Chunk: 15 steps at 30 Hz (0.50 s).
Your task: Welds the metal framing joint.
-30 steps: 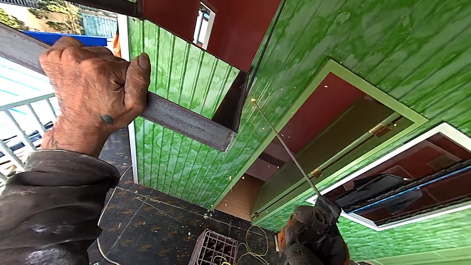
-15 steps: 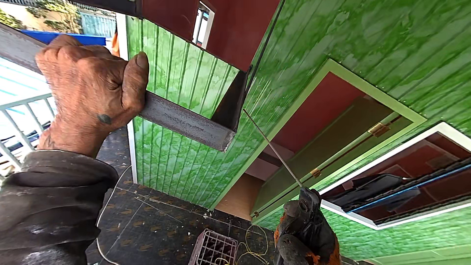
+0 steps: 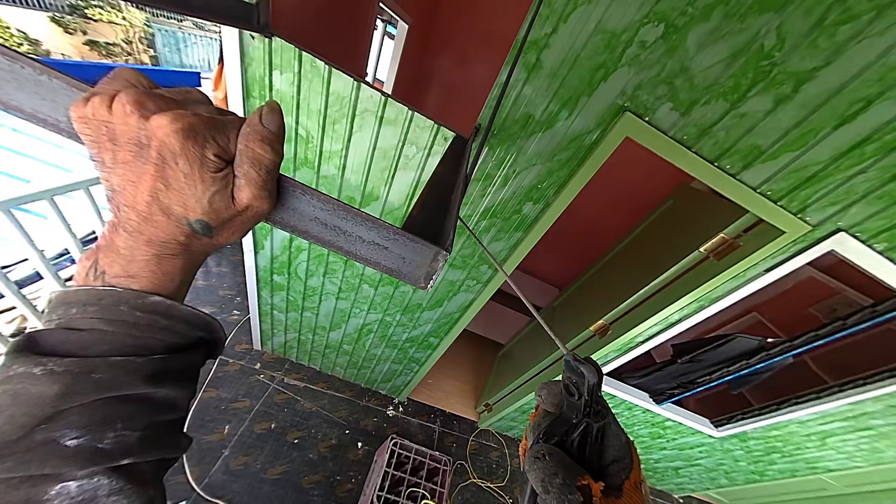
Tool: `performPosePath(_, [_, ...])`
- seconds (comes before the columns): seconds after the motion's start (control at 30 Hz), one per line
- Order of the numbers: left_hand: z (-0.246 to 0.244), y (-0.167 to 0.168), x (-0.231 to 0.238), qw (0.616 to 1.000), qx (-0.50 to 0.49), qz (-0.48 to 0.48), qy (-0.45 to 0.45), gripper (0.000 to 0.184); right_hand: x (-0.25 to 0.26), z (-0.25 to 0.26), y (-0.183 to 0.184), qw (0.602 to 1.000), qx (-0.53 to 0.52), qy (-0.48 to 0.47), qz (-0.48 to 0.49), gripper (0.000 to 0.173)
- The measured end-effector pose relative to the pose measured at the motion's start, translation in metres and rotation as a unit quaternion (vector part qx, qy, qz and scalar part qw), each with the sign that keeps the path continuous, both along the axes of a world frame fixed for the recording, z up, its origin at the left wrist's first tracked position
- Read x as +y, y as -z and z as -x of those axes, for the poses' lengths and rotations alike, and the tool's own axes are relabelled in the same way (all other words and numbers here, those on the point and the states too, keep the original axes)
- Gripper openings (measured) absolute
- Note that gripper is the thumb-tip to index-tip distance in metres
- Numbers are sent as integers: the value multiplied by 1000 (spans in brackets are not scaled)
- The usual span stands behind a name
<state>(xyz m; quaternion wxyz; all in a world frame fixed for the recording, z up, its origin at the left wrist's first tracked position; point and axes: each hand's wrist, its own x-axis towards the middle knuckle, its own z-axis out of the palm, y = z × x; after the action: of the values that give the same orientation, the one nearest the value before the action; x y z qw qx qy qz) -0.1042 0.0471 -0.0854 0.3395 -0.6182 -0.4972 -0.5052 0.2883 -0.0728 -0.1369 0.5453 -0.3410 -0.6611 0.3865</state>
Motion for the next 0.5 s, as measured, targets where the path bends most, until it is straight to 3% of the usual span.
performPosePath(0.5, [2, 2, 1, 1000, -2, 2, 1, 59, 7, -1, 6, 999, -3, -5, -35, 44])
